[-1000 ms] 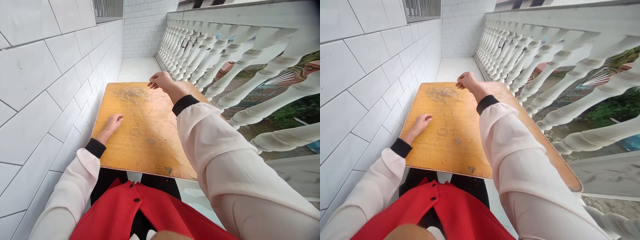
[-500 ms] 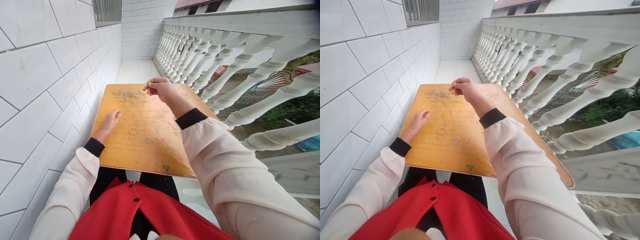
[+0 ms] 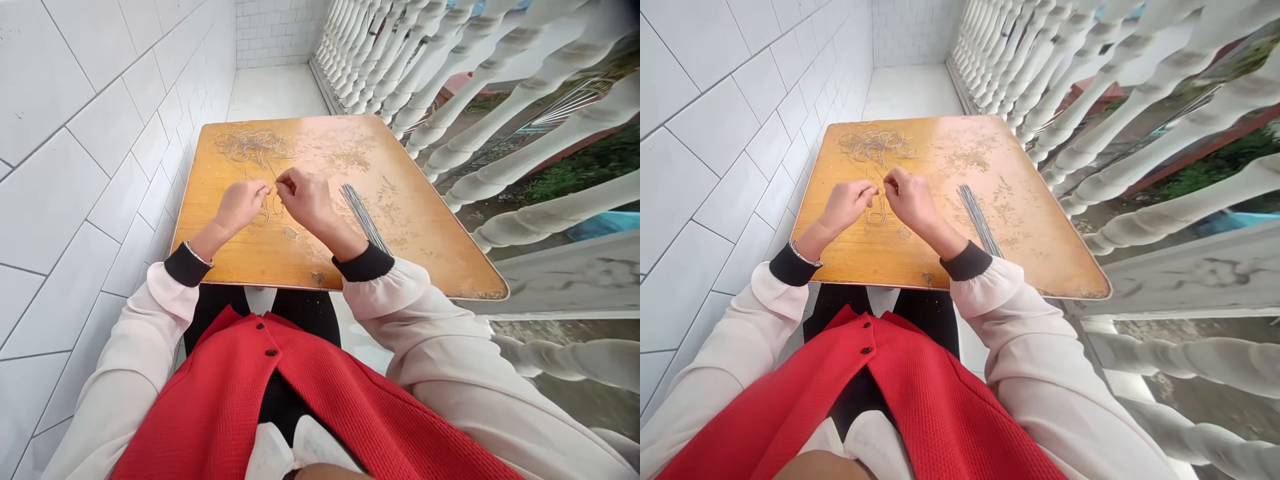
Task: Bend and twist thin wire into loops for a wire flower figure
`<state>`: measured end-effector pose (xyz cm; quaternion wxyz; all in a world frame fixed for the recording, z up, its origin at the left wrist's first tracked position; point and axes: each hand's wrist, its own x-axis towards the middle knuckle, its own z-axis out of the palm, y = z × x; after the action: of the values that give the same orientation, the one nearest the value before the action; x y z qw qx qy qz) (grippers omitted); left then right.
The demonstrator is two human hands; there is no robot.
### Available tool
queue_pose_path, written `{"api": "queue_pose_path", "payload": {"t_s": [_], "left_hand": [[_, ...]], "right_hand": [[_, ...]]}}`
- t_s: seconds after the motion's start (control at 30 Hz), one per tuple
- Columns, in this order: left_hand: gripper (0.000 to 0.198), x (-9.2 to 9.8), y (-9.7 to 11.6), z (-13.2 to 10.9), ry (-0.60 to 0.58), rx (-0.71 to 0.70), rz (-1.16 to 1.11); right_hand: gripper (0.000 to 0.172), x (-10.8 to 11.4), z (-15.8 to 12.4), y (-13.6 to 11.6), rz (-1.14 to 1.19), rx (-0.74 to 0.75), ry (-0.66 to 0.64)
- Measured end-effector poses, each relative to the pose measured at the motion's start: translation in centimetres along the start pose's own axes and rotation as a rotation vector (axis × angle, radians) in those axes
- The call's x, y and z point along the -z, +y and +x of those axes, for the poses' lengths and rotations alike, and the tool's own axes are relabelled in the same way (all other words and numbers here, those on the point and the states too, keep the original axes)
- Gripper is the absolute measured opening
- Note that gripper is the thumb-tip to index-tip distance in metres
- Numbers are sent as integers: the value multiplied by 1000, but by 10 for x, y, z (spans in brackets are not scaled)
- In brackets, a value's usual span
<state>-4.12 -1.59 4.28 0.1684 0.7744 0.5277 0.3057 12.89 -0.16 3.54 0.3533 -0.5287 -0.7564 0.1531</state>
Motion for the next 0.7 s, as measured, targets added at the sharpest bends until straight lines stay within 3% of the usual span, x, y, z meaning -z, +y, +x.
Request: {"api": "queue_pose_path", "payload": {"t_s": [0.07, 0.2, 0.33, 0.53, 0.7], "left_hand": [[31, -3, 2, -4, -4, 23, -117], [10, -11, 2, -4, -67, 51, -241], [13, -20, -1, 0, -84, 141, -345], [8, -24, -10, -3, 190, 290, -674], [6, -32, -10, -9, 387, 379, -1125]], "right_hand": [[17, 1, -6, 3, -54, 14, 14], [19, -1, -12, 8, -66, 16, 14], [14, -4, -13, 14, 101, -67, 49], [22, -4, -8, 28, 632, -274, 195], [22, -9, -7, 33, 1007, -345, 312]]}}
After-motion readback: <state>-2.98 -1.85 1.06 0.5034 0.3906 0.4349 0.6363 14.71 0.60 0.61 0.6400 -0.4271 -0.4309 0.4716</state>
